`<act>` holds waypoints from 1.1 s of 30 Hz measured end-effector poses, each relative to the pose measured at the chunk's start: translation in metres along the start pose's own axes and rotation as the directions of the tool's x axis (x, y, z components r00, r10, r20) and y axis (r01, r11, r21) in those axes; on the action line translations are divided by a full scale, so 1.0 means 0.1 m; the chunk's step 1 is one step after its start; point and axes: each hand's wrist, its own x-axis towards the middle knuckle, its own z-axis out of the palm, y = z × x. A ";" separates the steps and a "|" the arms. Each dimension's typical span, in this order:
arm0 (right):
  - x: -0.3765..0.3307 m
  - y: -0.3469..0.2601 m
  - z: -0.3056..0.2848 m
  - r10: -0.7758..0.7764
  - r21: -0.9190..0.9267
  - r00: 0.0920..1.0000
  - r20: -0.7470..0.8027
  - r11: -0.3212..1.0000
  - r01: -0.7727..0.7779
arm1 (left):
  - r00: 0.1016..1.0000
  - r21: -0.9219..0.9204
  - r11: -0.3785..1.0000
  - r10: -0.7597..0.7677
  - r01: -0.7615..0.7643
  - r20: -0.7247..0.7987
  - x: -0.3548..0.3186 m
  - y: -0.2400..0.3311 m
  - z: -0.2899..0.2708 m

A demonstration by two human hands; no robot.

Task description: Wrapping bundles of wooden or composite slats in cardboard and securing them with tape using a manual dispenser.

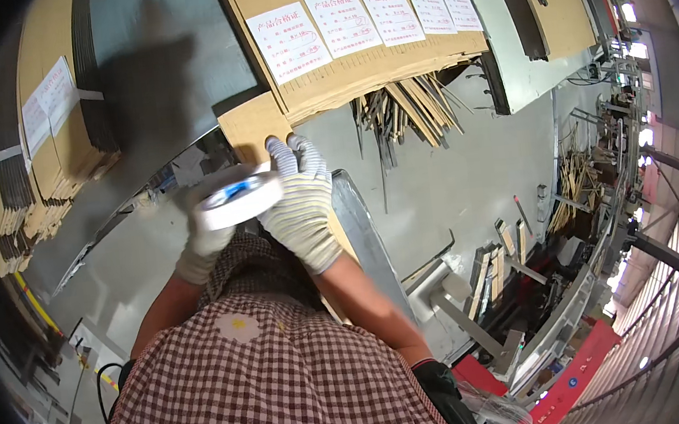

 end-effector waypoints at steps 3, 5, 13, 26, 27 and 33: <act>0.10 0.15 -0.33 -0.052 0.376 0.996 -0.070 0.923 0.074 | 0.997 0.318 0.947 -0.056 0.033 0.061 0.31 0.15 0.18; 0.37 0.09 -0.77 -0.357 0.338 0.932 -0.063 0.871 0.357 | 0.977 0.751 0.627 0.159 -0.209 0.140 0.40 0.28 0.17; 0.75 0.43 -1.08 -0.230 -0.056 0.832 0.505 0.953 0.298 | 0.905 0.777 0.467 0.267 -0.422 0.331 0.50 0.19 0.18; 0.45 1.33 0.22 -0.092 0.690 0.709 0.699 0.349 -0.635 | 0.945 -0.103 0.983 -0.176 0.153 -0.276 0.25 -0.23 0.26; 0.45 1.23 0.15 -0.076 0.672 0.697 0.713 0.361 -0.647 | 0.890 -0.389 0.878 -0.389 0.280 -0.238 0.19 -0.37 0.32; 0.31 0.96 0.07 0.025 0.651 0.741 0.671 0.458 -0.605 | 0.914 -0.558 0.751 -0.405 0.353 0.034 0.15 -0.24 0.25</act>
